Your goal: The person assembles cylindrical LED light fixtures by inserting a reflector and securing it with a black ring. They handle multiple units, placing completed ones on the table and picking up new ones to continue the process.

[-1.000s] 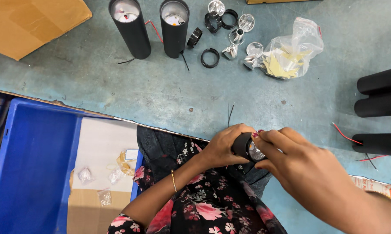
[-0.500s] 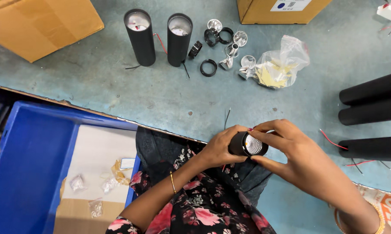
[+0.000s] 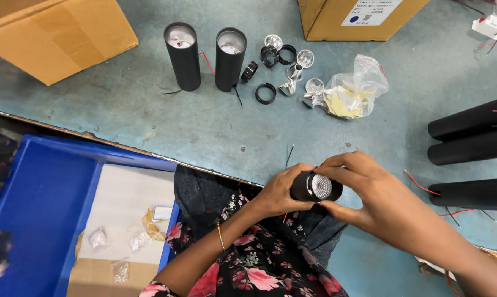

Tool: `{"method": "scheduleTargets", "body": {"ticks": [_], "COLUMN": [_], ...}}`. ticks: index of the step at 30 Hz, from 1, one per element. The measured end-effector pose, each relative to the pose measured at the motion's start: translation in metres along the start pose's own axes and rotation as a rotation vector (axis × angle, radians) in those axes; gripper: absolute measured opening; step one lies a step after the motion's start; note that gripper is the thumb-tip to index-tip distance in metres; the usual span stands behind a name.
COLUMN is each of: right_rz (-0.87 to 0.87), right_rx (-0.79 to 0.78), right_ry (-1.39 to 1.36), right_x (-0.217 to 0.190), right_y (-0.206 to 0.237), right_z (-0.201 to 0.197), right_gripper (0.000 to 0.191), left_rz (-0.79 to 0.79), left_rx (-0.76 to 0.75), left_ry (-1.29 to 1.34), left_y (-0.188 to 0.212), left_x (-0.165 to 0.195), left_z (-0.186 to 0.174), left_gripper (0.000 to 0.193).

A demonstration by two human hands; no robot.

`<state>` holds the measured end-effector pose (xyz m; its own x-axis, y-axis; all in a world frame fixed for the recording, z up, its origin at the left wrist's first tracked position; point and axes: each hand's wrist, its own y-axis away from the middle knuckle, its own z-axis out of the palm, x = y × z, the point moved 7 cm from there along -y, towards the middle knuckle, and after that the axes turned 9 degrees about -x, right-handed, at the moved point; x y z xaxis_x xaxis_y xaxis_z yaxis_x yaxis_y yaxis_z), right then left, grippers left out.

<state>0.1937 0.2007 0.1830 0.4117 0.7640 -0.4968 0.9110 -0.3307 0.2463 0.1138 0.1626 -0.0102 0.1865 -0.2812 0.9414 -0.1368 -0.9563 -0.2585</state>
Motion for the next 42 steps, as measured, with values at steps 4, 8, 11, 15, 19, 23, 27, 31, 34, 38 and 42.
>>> {"method": "scheduleTargets", "body": {"ticks": [4,8,11,15,19,23,27,31,34,38,42], "right_rz": [0.047,0.049,0.043,0.052,0.034,0.015,0.037,0.073,0.072,0.049,0.065], "right_rx": [0.018,0.016,0.035,0.037,0.034,0.036,0.007,-0.033,-0.044,-0.024,-0.055], "right_ry": [0.006,-0.003,0.029,0.065,0.069,0.106,0.177,0.096,0.029,0.015,0.020], "right_x": [0.004,0.003,-0.002,-0.006,-0.007,-0.010,-0.017,-0.006,0.002,0.002,0.004], "right_y": [0.001,-0.001,-0.002,-0.001,-0.001,-0.001,0.000,-0.004,-0.005,-0.003,-0.004], "right_z": [0.000,0.000,-0.001,0.000,0.001,0.003,0.009,0.004,0.002,0.002,0.004], "right_gripper": [0.050,0.051,0.053,0.056,0.057,0.056,0.055,0.057,0.054,0.057,0.056], "left_rz": [0.028,0.026,0.023,0.018,0.020,0.018,0.016,0.052,0.003,0.009,0.010], "left_rx": [0.007,0.011,0.008,-0.006,-0.009,-0.002,-0.014,0.003,-0.005,-0.013,-0.015], "left_ry": [0.012,-0.010,-0.002,0.027,0.020,0.018,-0.006,-0.011,0.008,0.011,0.000], "left_y": [0.000,0.001,0.000,0.000,0.001,0.002,0.003,0.003,0.002,0.001,0.001], "left_x": [0.003,0.004,0.004,0.004,0.004,0.003,0.002,0.004,0.001,0.001,0.001], "left_z": [0.000,0.000,-0.001,-0.001,0.000,0.000,0.000,-0.001,0.000,0.000,0.000], "left_gripper": [0.069,0.069,0.069,0.068,0.069,0.068,0.067,0.068,0.068,0.069,0.072]}}
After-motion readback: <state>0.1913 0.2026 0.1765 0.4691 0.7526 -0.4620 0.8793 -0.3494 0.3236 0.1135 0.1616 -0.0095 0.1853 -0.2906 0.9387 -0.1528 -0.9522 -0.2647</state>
